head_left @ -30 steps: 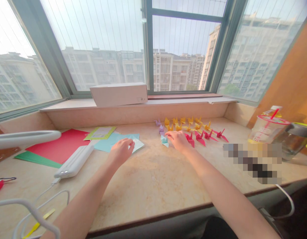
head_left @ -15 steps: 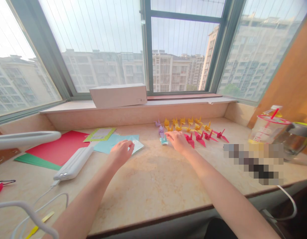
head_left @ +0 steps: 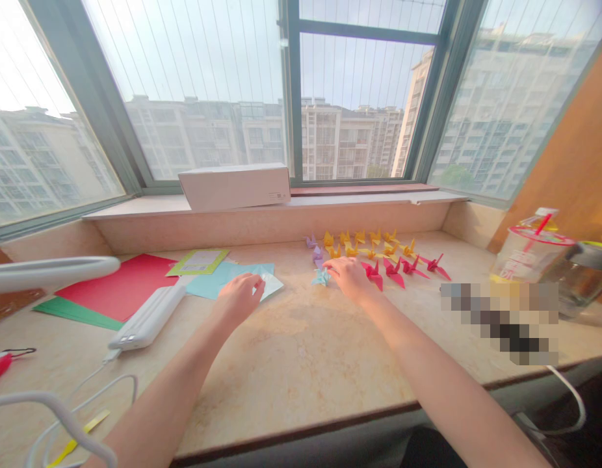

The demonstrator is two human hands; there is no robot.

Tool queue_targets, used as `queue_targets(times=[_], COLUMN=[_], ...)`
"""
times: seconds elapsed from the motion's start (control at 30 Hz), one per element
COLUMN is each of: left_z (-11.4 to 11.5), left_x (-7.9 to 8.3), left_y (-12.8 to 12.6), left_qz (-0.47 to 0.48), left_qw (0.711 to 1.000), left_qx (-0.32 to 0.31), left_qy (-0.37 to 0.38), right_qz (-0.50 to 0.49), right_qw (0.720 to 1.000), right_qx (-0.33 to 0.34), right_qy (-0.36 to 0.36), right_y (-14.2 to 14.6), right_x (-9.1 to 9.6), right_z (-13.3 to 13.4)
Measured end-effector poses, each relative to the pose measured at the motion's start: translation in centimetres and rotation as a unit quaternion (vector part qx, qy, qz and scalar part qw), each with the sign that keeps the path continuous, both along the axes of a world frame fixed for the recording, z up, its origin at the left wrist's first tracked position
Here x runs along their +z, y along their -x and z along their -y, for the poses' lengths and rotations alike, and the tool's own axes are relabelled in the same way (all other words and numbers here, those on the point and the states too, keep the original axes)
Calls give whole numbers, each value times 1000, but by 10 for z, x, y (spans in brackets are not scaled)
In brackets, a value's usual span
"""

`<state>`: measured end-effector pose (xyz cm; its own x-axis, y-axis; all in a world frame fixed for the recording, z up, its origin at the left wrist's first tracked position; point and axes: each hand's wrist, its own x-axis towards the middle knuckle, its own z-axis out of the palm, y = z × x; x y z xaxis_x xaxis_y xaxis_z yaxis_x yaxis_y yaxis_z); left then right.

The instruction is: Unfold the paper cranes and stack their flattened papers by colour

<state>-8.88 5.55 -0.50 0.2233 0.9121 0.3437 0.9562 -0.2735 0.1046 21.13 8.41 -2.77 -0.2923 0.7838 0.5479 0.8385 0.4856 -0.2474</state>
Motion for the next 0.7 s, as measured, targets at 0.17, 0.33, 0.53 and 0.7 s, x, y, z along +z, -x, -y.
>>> queue_targets(times=[0.17, 0.33, 0.53, 0.7], left_z=[0, 0, -2, -1], left_x=[0, 0, -3, -1], left_y=[1, 0, 1, 1], left_qz=[3, 3, 4, -1], left_qw=[1000, 1000, 1000, 1000], left_qx=[-2, -2, 0, 3], left_qy=[1, 2, 0, -1], right_qz=[-2, 1, 7, 5], right_qw=[1000, 1000, 1000, 1000], right_qx=[-9, -3, 9, 2], right_qy=[-5, -8, -10, -8], right_y=[-5, -7, -2, 2], right_x=[4, 7, 2, -3], right_z=[4, 7, 4, -1])
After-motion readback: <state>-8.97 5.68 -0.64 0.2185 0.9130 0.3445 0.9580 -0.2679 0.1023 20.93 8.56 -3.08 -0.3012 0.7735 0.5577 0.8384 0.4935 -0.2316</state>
